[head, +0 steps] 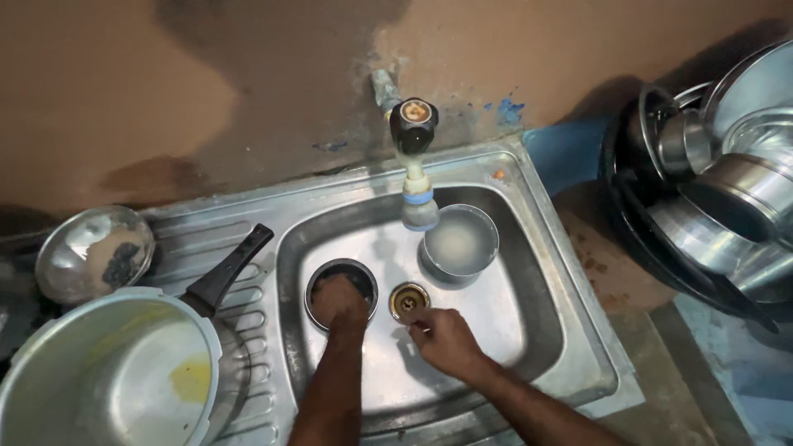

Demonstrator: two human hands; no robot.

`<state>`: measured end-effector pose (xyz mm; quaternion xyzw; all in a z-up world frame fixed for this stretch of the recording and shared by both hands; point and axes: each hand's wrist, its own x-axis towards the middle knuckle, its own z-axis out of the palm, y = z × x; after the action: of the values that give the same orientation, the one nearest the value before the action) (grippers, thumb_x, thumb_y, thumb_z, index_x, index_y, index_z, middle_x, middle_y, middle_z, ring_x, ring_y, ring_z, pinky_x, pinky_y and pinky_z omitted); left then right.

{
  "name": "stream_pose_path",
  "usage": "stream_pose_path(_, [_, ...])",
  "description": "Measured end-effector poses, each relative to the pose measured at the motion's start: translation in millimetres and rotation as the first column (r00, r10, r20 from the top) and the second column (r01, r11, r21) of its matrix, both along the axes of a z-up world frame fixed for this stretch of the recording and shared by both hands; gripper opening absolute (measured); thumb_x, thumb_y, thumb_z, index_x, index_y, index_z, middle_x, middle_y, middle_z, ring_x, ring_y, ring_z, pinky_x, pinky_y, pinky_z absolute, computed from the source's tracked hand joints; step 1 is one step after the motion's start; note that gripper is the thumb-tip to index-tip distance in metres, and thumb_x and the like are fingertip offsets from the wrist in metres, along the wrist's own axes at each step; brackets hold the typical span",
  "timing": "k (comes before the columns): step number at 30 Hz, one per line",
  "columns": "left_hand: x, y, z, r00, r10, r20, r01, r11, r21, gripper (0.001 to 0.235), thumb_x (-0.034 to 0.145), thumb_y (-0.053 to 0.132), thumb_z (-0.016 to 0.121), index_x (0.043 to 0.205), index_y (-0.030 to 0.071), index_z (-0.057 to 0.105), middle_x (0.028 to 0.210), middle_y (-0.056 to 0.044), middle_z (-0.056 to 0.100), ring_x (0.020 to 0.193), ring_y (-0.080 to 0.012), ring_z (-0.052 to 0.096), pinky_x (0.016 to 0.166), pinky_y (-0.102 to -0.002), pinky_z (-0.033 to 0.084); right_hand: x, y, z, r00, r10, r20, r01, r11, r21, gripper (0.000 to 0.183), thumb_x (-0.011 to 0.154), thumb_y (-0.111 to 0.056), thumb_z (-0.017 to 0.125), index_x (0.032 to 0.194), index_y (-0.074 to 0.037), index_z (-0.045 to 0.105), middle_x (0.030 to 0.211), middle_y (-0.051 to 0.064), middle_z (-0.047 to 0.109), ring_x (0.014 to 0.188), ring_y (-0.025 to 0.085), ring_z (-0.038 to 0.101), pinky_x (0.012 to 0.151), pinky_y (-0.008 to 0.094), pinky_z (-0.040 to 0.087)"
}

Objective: The person washes several stainless steel bowls and cups in a kitchen sink using a scrubbing pad and running water. After rinsing, the person places the cleaned items into a black plastic basket on the floor.

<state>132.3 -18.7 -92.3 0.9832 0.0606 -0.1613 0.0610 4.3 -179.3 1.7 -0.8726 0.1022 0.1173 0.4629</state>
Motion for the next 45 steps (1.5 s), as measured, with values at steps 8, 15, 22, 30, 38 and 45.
stream_pose_path(8, [-18.6,17.8,80.8,0.975,0.068,0.209,-0.04,0.99,-0.134,0.022,0.091,0.029,0.074,0.104,0.011,0.08,0.103,-0.013,0.078,0.098,-0.03,0.076,0.084,-0.041,0.061,14.5,-11.9,16.4,0.994,-0.107,-0.023,0.109,0.939,0.326,0.044,0.089,-0.017,0.072,0.131,-0.005,0.064,0.12,0.011,0.077,0.114,0.018,0.073,0.096,0.032,0.058])
stream_pose_path(15, [-72.5,-33.7,143.3,0.985,-0.12,0.125,0.173,0.688,-0.705,0.044,0.073,0.043,0.087,0.089,0.003,0.076,0.08,-0.018,0.076,0.074,-0.0292,0.077,0.068,-0.04,0.058,-3.7,-59.2,35.4,0.956,-0.145,-0.255,0.278,0.725,0.631,0.063,0.09,-0.02,0.072,0.148,-0.012,0.048,0.112,0.013,0.071,0.097,0.023,0.068,0.08,0.04,0.057])
stream_pose_path(22, [-78.0,-4.2,116.5,0.902,0.321,0.289,0.056,0.577,-0.815,0.016,0.087,0.026,0.078,0.091,0.011,0.082,0.086,-0.008,0.081,0.08,-0.0204,0.077,0.073,-0.032,0.058,-98.5,-197.7,51.9,0.895,-0.302,-0.33,0.359,0.924,0.128,0.053,0.085,-0.015,0.071,0.136,-0.02,0.06,0.106,0.01,0.078,0.098,0.022,0.074,0.085,0.041,0.06])
stream_pose_path(30, [-90.1,44.4,109.9,0.858,0.436,0.272,-0.285,0.844,-0.454,0.066,0.074,0.035,0.088,0.126,0.005,0.06,0.118,-0.022,0.067,0.106,-0.0415,0.067,0.088,-0.05,0.053,-152.6,-215.0,16.8,0.981,-0.156,0.116,0.191,0.677,-0.711,0.036,0.079,-0.024,0.082,0.112,-0.01,0.074,0.12,0.017,0.07,0.106,0.04,0.069,0.09,0.047,0.054])
stream_pose_path(38, [-81.0,39.2,52.7,0.854,0.513,0.089,-0.453,0.816,-0.36,0.048,0.085,0.035,0.079,0.115,0.0,0.065,0.107,-0.026,0.071,0.1,-0.043,0.07,0.089,-0.052,0.056,-90.2,-160.8,-3.6,0.912,-0.281,0.3,0.349,0.914,-0.206,0.039,0.087,-0.028,0.078,0.118,-0.005,0.074,0.104,0.012,0.075,0.089,0.02,0.073,0.078,0.035,0.059])
stream_pose_path(45, [-73.9,44.0,32.5,0.821,0.371,-0.434,-0.545,0.286,-0.788,0.027,0.091,0.009,0.058,0.113,-0.006,0.055,0.08,-0.031,0.075,0.06,-0.0332,0.076,0.053,-0.044,0.064,-13.6,-29.0,11.0,0.95,-0.128,-0.284,0.174,0.974,0.144,0.061,0.093,-0.035,0.073,0.143,-0.007,0.053,0.1,0.011,0.071,0.084,0.019,0.073,0.066,0.033,0.064])
